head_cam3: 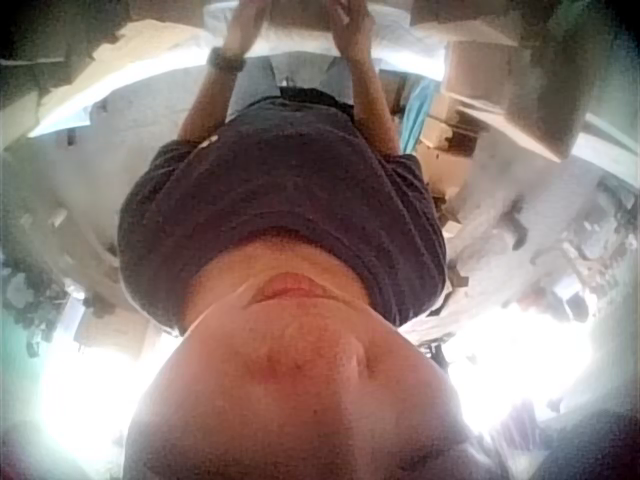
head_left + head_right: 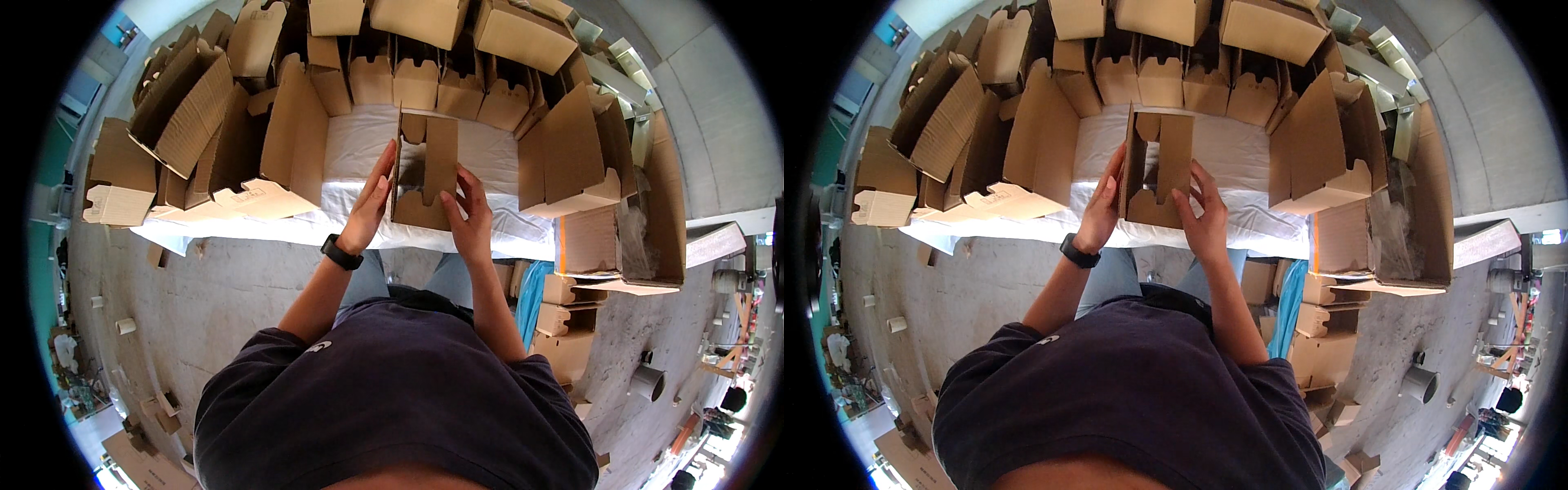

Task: The person picks up flat cardboard sheets, folds the sides and flaps to form the structure, and secures the bottom to create open boxes, placing each completed box into a larger container or onto a stack on a table.

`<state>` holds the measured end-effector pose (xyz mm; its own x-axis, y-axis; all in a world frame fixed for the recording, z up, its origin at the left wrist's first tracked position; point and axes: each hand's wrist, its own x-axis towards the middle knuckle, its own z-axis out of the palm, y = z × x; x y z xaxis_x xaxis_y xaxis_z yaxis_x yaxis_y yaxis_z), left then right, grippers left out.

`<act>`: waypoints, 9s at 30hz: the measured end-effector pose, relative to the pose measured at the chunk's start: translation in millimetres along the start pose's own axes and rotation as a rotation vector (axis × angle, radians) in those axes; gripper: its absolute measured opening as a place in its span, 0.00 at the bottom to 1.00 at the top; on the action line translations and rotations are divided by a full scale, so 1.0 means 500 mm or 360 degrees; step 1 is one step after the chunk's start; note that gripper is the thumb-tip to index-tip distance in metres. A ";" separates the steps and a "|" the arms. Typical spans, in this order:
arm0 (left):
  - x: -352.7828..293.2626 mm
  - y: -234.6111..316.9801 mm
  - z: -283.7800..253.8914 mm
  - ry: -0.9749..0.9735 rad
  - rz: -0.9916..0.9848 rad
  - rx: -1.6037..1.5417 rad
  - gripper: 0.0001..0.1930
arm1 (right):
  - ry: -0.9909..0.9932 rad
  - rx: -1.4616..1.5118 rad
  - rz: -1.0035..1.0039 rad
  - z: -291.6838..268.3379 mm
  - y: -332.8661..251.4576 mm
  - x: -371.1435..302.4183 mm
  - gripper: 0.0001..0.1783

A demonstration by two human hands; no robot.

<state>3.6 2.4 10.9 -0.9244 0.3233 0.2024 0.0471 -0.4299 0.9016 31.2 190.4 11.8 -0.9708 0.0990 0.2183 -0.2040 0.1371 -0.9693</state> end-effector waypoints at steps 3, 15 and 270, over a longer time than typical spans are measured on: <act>0.002 -0.004 -0.016 0.0014 -0.0026 0.0185 0.38 | 0.0043 -0.0051 -0.0030 0.000 0.006 0.005 0.30; 0.040 -0.022 0.023 0.0137 0.0040 0.0526 0.47 | -0.0006 -0.0163 0.0097 -0.009 -0.002 0.009 0.31; -0.133 0.168 -0.063 0.1029 0.0754 0.1800 0.64 | -0.0007 -0.0835 -0.1399 0.055 -0.221 -0.048 0.22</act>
<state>57.1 -81.6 61.2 -0.7290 -0.2378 0.6419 0.3929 0.6225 0.6769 73.4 145.7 110.3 -0.5050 -0.2481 0.8267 -0.7643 0.5735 -0.2948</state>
